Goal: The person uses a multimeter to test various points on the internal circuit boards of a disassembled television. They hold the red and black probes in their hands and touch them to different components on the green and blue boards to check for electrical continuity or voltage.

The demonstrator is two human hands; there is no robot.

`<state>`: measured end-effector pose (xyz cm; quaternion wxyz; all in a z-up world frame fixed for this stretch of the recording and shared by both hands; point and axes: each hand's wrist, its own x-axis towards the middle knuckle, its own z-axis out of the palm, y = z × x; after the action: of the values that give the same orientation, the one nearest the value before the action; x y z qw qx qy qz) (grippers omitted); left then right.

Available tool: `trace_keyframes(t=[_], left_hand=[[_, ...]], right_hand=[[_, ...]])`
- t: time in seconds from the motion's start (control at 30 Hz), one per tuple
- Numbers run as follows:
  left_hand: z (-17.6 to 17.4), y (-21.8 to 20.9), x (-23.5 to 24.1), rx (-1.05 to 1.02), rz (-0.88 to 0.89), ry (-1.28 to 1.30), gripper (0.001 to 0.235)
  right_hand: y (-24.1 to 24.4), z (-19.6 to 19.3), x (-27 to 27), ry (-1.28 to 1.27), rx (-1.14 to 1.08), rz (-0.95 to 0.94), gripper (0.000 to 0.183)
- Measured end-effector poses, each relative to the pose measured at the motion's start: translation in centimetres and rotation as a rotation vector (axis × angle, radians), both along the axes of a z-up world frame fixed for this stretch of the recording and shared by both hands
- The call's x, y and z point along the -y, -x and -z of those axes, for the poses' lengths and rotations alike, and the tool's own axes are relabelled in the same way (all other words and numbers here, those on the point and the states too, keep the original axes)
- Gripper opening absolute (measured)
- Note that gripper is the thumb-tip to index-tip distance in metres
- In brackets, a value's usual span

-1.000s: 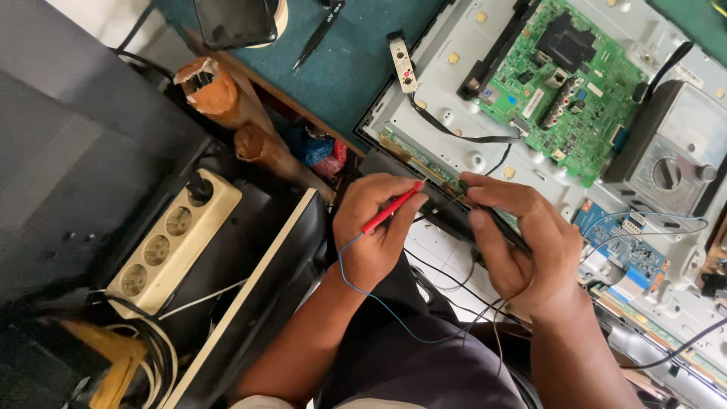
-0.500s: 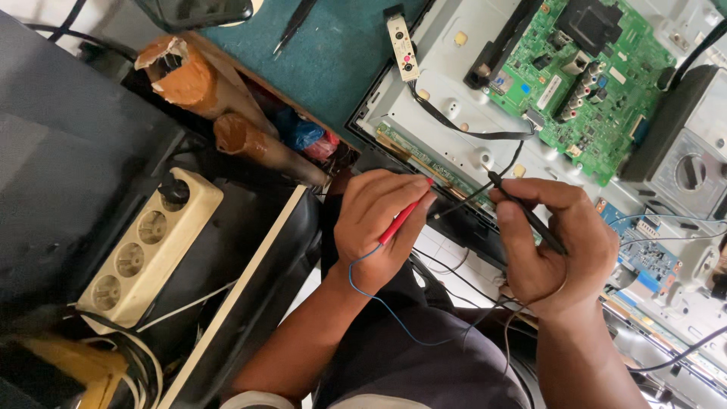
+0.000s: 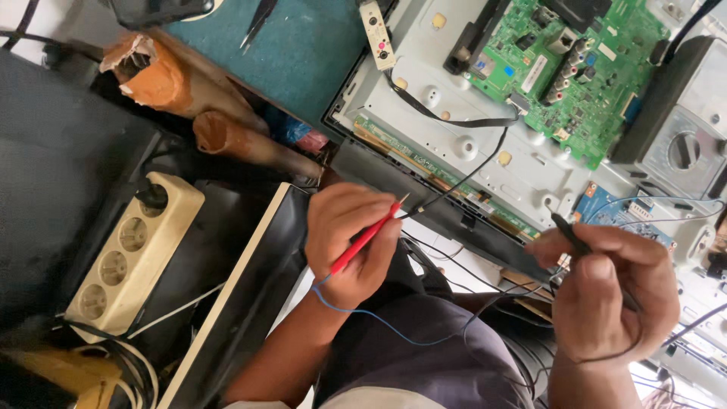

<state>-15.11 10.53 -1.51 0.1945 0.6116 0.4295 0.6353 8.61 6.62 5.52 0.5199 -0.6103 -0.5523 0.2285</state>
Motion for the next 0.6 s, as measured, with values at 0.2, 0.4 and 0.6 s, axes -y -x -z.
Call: trace_keyframes(t=[0.2, 0.4, 0.6], left_hand=[[0.9, -1.2, 5.5, 0.044, 0.079, 0.057, 0.022], [-0.4, -5.6, 9.3, 0.086, 0.459, 0.263, 0.018], [-0.5, -6.5, 11.1, 0.025, 0.745, 0.333, 0.026]], right_hand=[[-1.7, -2.4, 4.9, 0.058, 0.183, -0.202, 0.035], [-3.1, 0.0, 5.7, -0.213, 0.577, -0.742, 0.029], [-7.1, 2.0, 10.0, -0.149, 0.658, -0.674, 0.034]])
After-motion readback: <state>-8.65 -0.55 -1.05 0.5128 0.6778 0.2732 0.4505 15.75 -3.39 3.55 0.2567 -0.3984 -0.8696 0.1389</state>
